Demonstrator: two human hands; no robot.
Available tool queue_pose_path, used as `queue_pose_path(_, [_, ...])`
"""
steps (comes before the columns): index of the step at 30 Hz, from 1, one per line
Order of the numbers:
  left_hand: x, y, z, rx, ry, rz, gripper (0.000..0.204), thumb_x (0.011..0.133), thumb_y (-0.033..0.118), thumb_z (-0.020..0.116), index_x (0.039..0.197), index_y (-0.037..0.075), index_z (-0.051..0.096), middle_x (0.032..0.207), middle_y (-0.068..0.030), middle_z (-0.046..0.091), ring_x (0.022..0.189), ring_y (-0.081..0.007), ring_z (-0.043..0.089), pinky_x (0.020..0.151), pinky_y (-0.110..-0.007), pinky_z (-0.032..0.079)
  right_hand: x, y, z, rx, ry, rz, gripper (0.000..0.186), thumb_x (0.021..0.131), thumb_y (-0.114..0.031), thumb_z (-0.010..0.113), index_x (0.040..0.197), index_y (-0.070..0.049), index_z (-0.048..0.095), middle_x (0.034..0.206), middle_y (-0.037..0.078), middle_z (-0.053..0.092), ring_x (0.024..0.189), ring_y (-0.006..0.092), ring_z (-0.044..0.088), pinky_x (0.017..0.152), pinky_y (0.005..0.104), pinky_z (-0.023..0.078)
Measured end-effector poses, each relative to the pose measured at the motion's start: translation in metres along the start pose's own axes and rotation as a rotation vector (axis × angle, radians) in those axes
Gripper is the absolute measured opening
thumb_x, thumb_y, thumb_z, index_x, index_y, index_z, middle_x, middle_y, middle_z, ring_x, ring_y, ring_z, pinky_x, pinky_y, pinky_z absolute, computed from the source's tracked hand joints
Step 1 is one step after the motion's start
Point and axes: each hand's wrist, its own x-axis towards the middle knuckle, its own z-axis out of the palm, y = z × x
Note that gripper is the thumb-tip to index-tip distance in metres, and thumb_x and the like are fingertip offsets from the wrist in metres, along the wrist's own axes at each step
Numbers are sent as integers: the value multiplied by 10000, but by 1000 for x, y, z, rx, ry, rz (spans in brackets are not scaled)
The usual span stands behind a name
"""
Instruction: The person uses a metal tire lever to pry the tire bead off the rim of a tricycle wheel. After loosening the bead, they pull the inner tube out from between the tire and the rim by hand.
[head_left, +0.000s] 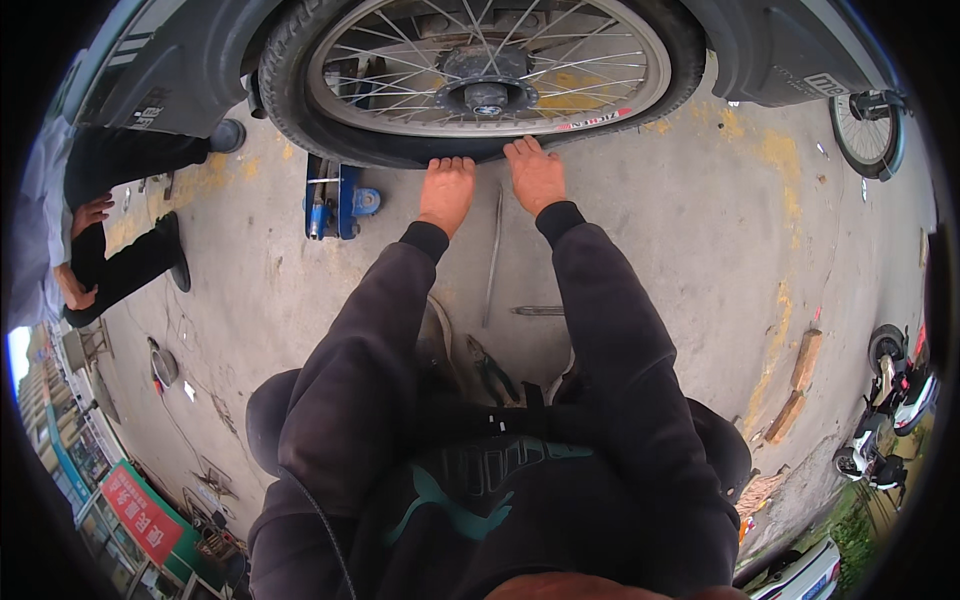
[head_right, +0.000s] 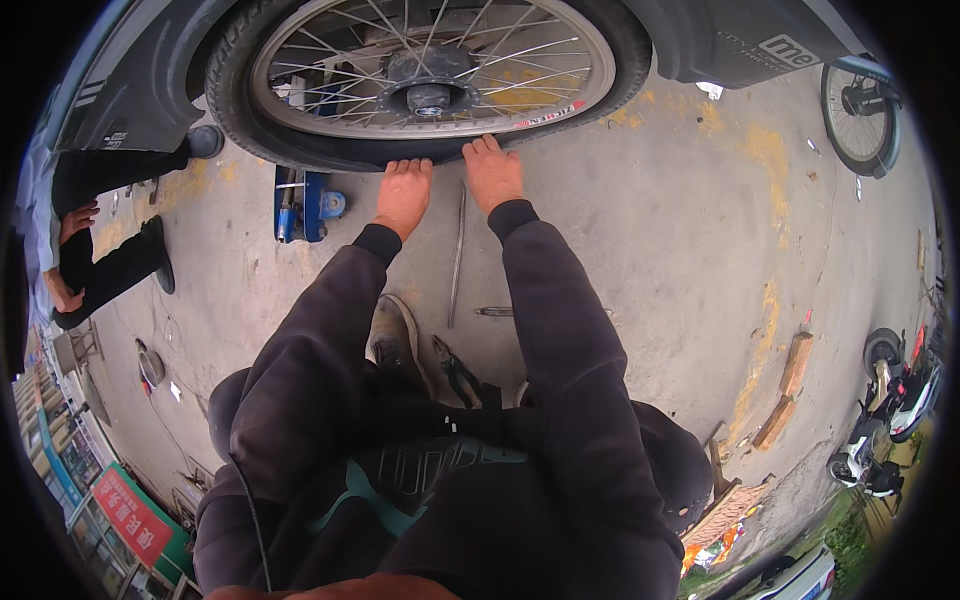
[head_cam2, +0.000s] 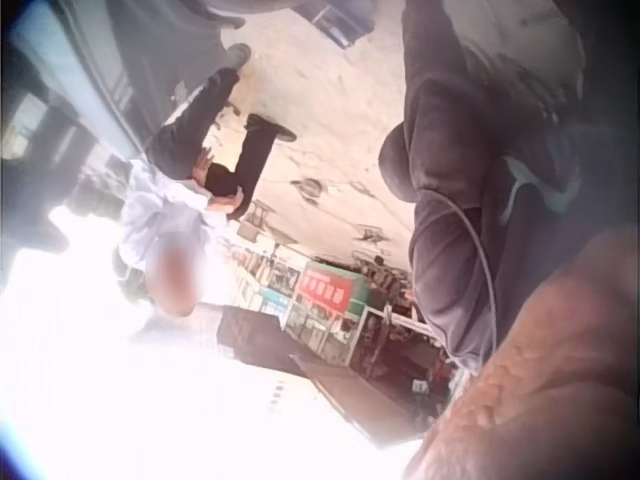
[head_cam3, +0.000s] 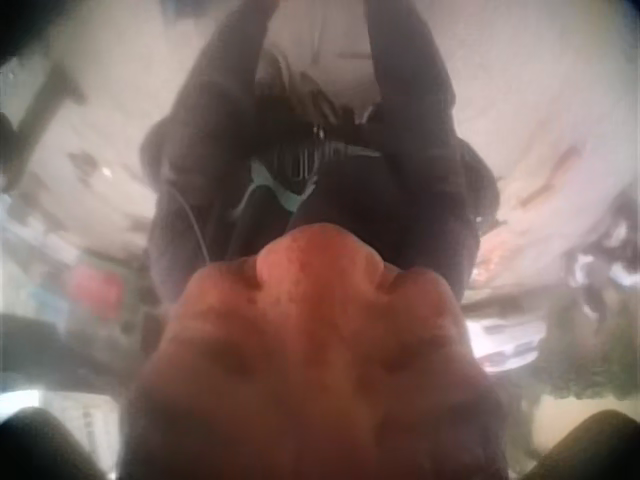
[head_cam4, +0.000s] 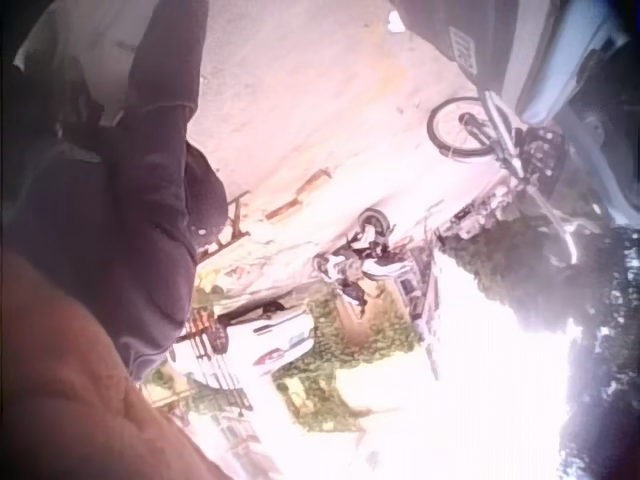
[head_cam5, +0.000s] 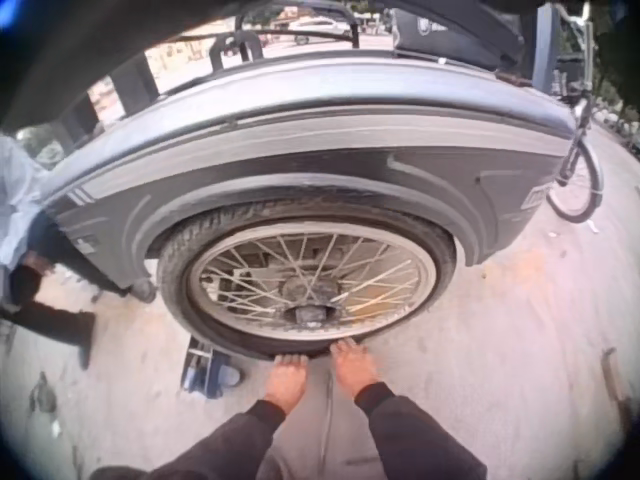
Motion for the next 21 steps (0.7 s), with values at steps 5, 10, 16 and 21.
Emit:
queue_pose_path(5, [1,23,-8,-54,-5,-52,60,845,104,596,892,98,632,869,-71,689,878,-225,672,820,-358,464,-15,-22,9,124,58,120,133,870,-143,587,996,-111,613,1040,39,620,1183,225,571,804,438,557])
queue_pose_path(10, [-5,7,13,-175,127,-4,42,837,113,602,866,102,631,836,-64,685,856,-222,672,805,-365,457,3,42,-29,-158,-156,-155,417,813,-103,662,1225,-137,609,1256,13,626,1276,182,539,913,458,519])
queue_pose_path(16, [-7,-9,-9,56,-11,13,37,821,116,615,855,107,622,843,-69,678,862,-217,664,812,-361,453,-21,-27,0,59,-85,142,561,790,-99,705,1330,-74,554,1360,71,576,1355,240,485,939,421,534])
queue_pose_path(21, [5,27,14,-109,124,-50,46,827,119,608,870,104,612,878,-78,670,892,-225,652,822,-366,449,-17,-30,13,199,-42,92,580,785,-94,709,1342,-97,550,1399,50,553,1364,228,470,981,424,528])
